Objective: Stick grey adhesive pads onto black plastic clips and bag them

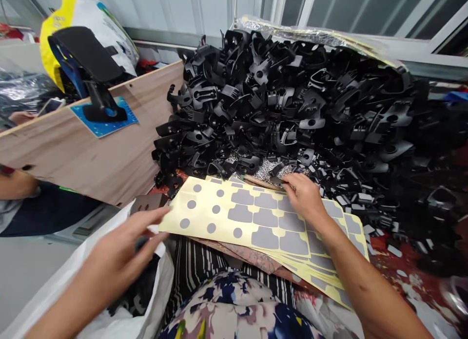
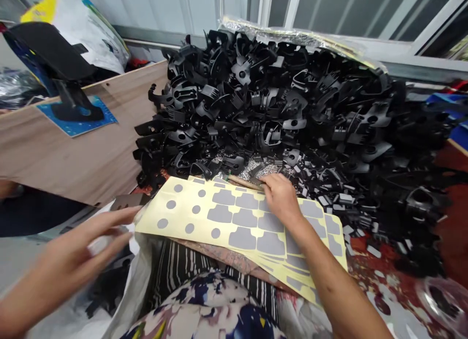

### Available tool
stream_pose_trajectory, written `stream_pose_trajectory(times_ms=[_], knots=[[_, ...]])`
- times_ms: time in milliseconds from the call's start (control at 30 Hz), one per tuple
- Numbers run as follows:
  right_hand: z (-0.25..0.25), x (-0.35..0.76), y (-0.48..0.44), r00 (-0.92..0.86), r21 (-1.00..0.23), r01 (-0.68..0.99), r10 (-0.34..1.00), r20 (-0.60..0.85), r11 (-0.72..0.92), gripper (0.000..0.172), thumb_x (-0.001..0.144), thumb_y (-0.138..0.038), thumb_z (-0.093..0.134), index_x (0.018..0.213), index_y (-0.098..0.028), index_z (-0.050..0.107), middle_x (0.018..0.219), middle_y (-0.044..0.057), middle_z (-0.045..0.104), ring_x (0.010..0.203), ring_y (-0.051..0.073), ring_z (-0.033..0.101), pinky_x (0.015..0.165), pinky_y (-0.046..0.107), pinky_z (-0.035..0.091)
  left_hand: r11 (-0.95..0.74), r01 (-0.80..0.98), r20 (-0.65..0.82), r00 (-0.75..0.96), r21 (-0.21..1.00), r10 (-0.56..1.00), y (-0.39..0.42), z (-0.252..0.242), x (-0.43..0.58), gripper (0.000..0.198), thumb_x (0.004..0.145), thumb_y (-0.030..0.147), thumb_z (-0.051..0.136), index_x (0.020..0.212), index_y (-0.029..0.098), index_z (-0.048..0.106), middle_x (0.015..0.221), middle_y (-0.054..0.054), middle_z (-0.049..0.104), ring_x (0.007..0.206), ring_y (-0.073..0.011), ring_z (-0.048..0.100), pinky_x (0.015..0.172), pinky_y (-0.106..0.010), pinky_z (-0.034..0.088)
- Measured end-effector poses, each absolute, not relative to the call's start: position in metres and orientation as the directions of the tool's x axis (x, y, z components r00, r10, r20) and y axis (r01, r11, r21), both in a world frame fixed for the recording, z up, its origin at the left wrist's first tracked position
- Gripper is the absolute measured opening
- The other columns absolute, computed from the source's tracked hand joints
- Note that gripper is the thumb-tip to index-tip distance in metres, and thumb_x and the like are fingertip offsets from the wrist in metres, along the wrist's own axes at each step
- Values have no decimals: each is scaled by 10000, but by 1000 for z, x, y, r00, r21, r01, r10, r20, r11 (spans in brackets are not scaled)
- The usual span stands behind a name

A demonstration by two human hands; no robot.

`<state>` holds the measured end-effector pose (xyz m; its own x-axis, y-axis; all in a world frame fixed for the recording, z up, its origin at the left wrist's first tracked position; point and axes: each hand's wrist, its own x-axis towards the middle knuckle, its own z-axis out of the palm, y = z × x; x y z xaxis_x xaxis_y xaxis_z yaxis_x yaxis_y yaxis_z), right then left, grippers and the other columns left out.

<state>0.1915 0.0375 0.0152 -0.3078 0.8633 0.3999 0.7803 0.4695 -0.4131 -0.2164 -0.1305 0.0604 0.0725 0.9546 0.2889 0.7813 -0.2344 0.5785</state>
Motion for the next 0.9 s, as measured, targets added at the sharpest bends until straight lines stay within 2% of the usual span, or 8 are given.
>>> stream_pose_trajectory(times_ms=[100, 167, 233, 333, 467, 633, 800, 900], knots=[[24, 164, -21, -227, -837, 416, 932, 283, 356, 186, 953, -253, 648, 1093, -247, 770, 1052, 52, 774, 964, 236, 703, 859, 380, 570, -435, 675, 342, 276, 596, 898, -93, 48, -138, 619, 990, 222, 570, 1574, 323, 395, 1538, -95, 539, 1294, -276, 611, 1025, -411, 566], [23, 152, -54, -251, -953, 202, 953, 170, 224, 174, 948, -276, 664, 1085, -245, 767, 1018, 40, 777, 947, 225, 720, 862, 368, 584, -530, 504, 344, 418, 682, 840, -69, 33, -91, 633, 989, 166, 519, 1587, 296, 359, 1612, -120, 451, 1460, -291, 463, 1172, -475, 453], [16, 152, -76, -209, -970, 168, 968, 140, 177, 186, 955, -276, 655, 1110, -240, 752, 1042, 46, 767, 946, 217, 716, 862, 355, 585, -451, 343, 273, 458, 824, 846, -49, 20, -58, 532, 988, 146, 460, 1507, 264, 449, 1477, -126, 567, 1363, -272, 546, 1168, -488, 447], [-1, 171, -97, -20, -895, 393, 975, 221, 211, 251, 992, -260, 599, 1223, -249, 697, 1126, 65, 729, 911, 201, 690, 817, 339, 575, -89, 106, 43, 380, 990, 924, -27, 9, -32, 357, 978, 205, 477, 1326, 252, 539, 1101, -65, 656, 981, -213, 670, 949, -442, 587], [-27, 184, -116, -92, -727, 606, 936, 340, 324, 214, 1012, -185, 530, 1120, -246, 705, 1117, 81, 730, 1014, 238, 683, 891, 390, 564, 325, -163, -225, 444, 932, 867, -8, 6, -13, 481, 834, 249, 725, 1263, 299, 514, 1025, -18, 578, 794, -167, 649, 658, -333, 629], [-31, 177, -124, -148, -745, 589, 948, 282, 314, 189, 957, -125, 552, 956, -248, 696, 1113, 79, 743, 1069, 278, 655, 943, 479, 547, 449, -145, -327, 500, 882, 802, 3, -9, 7, 523, 750, 192, 762, 1194, 279, 500, 895, 9, 549, 639, -140, 640, 510, -269, 592], [14, 185, -134, -441, -973, 228, 895, -66, 41, 199, 922, -163, 616, 1068, -272, 698, 1132, 50, 711, 1085, 239, 686, 977, 417, 568, 445, -181, -312, 491, 877, 813, 7, -18, 10, 558, 737, 201, 795, 1208, 277, 505, 924, 4, 576, 610, -131, 633, 505, -292, 600], [26, 189, -129, -368, -975, 206, 930, -3, 78, 197, 900, -174, 663, 1069, -271, 686, 1084, 45, 700, 1055, 233, 674, 951, 391, 561, 454, -255, -297, 477, 854, 827, 3, -12, 5, 566, 708, 189, 843, 1189, 263, 553, 958, -3, 595, 667, -128, 622, 552, -272, 591]])
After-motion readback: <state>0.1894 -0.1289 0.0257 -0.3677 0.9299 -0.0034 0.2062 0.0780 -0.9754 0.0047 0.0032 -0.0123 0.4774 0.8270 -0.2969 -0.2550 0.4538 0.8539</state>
